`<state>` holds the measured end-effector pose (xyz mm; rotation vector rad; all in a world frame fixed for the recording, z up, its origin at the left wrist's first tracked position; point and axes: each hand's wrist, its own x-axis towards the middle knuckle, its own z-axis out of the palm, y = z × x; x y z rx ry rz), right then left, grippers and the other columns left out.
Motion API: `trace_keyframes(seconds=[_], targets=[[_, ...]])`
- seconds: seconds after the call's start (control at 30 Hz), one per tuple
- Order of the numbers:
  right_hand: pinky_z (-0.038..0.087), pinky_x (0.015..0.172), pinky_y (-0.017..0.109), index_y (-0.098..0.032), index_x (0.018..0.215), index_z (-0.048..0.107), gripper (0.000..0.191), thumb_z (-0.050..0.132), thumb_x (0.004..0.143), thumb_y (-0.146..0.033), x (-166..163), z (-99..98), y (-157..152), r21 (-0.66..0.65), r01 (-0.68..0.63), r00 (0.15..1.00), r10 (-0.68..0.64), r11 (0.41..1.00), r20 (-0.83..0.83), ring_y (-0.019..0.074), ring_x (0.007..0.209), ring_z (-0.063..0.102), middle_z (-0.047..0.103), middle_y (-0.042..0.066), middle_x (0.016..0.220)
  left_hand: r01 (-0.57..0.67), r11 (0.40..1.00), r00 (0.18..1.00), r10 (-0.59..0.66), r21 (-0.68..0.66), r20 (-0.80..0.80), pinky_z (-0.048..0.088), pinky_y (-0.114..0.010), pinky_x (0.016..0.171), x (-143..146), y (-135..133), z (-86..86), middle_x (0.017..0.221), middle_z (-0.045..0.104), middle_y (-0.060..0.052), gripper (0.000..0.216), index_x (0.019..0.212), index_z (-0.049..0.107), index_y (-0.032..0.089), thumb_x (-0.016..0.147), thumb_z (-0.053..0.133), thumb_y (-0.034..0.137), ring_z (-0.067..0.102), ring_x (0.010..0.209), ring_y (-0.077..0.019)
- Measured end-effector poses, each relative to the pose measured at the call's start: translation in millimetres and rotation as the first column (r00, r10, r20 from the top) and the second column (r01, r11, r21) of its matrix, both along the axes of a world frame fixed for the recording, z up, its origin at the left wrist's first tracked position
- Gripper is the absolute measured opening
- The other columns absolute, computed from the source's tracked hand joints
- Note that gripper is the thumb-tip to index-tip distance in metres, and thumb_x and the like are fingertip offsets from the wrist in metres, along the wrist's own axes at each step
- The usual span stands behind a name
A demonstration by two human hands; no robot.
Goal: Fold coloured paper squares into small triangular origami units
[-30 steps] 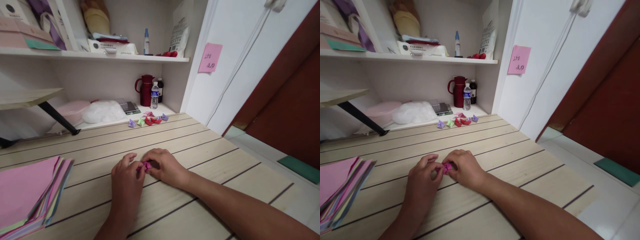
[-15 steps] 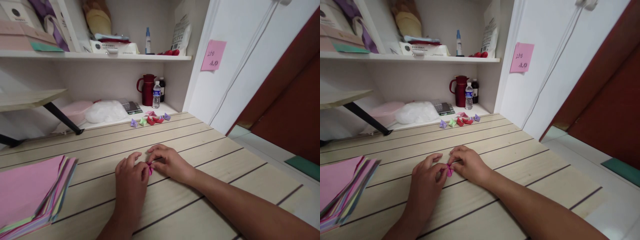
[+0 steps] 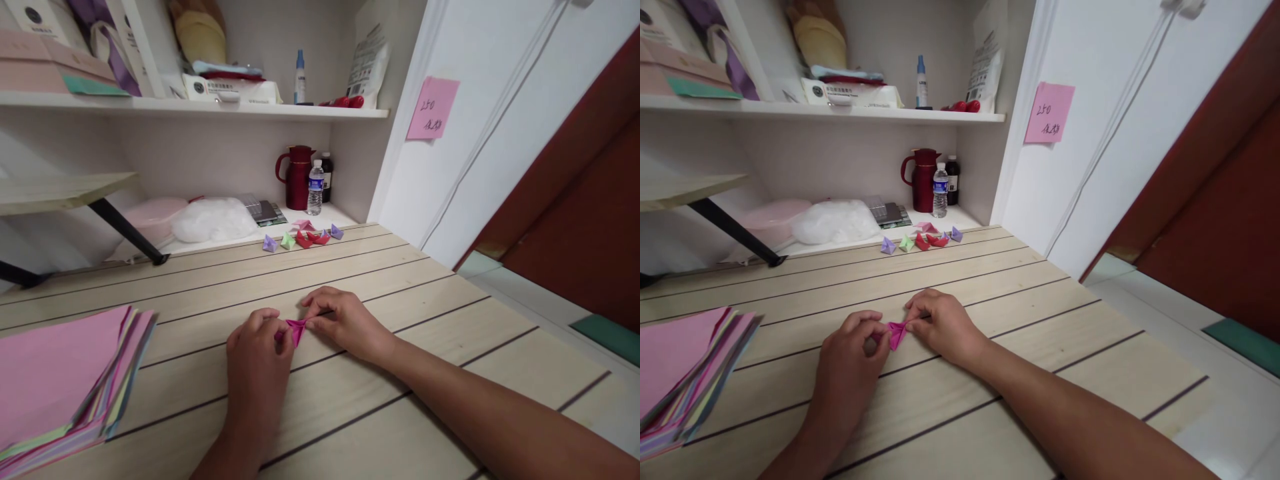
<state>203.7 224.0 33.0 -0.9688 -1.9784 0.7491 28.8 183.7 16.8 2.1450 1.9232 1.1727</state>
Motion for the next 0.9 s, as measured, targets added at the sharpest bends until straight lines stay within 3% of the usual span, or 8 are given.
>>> trace_keyframes(seconds=[0.27,0.57,0.9], targets=[[0.051,0.085,0.031,-0.02,0.074,0.072,0.02,0.067,0.079,-0.002,-5,-1.7,-1,-0.001,0.012,1.0,-0.012,1.0,0.029,0.0175,0.091,0.067,0.072,0.004,0.094,0.056,0.998,0.998,-0.057,-0.038,-0.02,0.049,-0.045,0.089,1,-2,3.7,0.097,0.072,-0.003,0.02,0.071,0.073,0.026,0.082,0.064,0.011,0.068,0.093,-0.0216],[0.05,0.08,0.029,-0.019,0.075,0.071,0.017,0.067,0.08,-0.003,-13,-4.6,2,-0.01,0.055,0.995,-0.054,0.998,0.088,0.0173,0.085,0.066,0.073,0.003,0.088,0.032,0.996,0.997,-0.038,-0.081,-0.063,0.045,-0.044,0.093,3,-3,6.7,0.098,0.072,0.0,0.019,0.073,0.073,0.026,0.084,0.063,0.013,0.067,0.097,-0.0196],[0.05,0.08,0.028,-0.019,0.073,0.071,0.02,0.069,0.074,0.0,-14,-4.1,1,-0.005,0.063,0.994,-0.062,0.998,0.09,0.0165,0.085,0.066,0.073,0.002,0.089,-0.018,0.995,0.999,0.013,-0.095,-0.051,0.048,-0.041,0.085,3,-3,7.1,0.094,0.069,-0.001,0.007,0.081,0.068,0.023,0.079,0.071,0.017,0.066,0.089,-0.0217]])
